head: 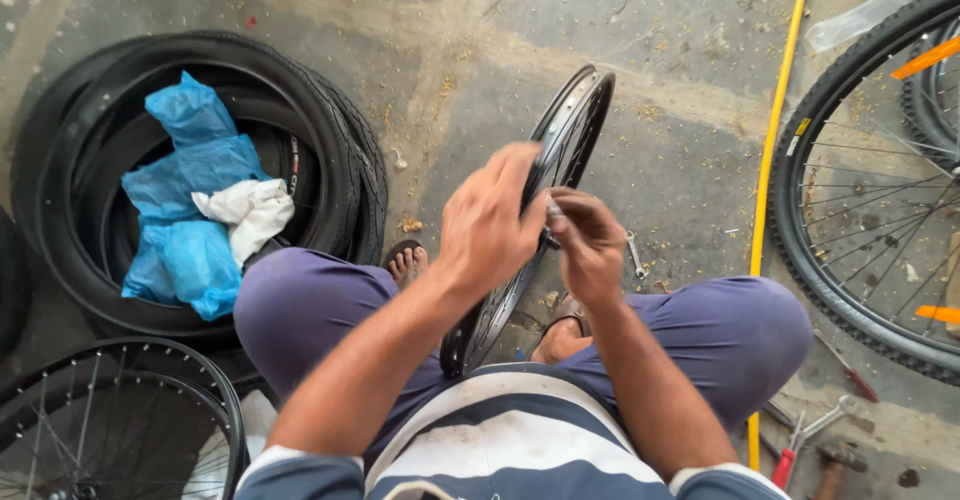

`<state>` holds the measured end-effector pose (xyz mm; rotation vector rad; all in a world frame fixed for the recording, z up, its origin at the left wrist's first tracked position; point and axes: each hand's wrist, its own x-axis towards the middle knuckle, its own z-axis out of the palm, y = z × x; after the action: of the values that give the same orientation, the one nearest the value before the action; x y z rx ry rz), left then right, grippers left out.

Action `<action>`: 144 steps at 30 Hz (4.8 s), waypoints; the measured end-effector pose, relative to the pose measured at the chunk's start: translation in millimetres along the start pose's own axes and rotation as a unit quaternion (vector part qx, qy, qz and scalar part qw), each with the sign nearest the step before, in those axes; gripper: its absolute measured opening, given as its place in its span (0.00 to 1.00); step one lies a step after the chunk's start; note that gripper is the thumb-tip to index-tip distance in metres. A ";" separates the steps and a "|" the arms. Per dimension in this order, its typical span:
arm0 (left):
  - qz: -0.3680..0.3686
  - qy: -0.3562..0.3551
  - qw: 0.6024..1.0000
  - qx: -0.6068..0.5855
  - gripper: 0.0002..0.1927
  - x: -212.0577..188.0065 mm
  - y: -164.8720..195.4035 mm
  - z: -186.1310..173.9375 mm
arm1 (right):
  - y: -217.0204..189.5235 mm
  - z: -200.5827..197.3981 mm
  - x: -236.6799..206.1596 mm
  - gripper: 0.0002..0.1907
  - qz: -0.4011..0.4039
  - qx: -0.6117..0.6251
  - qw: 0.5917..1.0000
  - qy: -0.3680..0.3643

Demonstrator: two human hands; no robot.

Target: The person sits on the floor and laces a bicycle wheel, threading spokes through the hub and seating them into the rim holes while rotating the wheel on their lap. They turn the wheel over and continue threading spokes around the rim.

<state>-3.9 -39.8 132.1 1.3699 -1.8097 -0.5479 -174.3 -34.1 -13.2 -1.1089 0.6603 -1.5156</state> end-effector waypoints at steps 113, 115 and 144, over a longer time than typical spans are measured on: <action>0.013 0.107 0.990 -0.095 0.42 -108.7 -34.4 14.0 | -38.2 36.2 -13.0 0.13 0.253 0.109 0.960 -0.050; 0.023 0.116 0.989 -0.091 0.42 -109.5 -32.5 14.6 | -37.0 38.3 -13.9 0.11 0.238 0.088 0.966 -0.039; 0.017 0.099 0.990 -0.102 0.40 -110.2 -29.7 15.4 | -13.5 -6.4 -29.1 0.15 0.287 0.157 0.945 -0.012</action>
<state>13.8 52.2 65.2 1.2082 -1.5693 -0.5419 -186.8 -3.8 -12.7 -0.6156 0.6289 -1.0497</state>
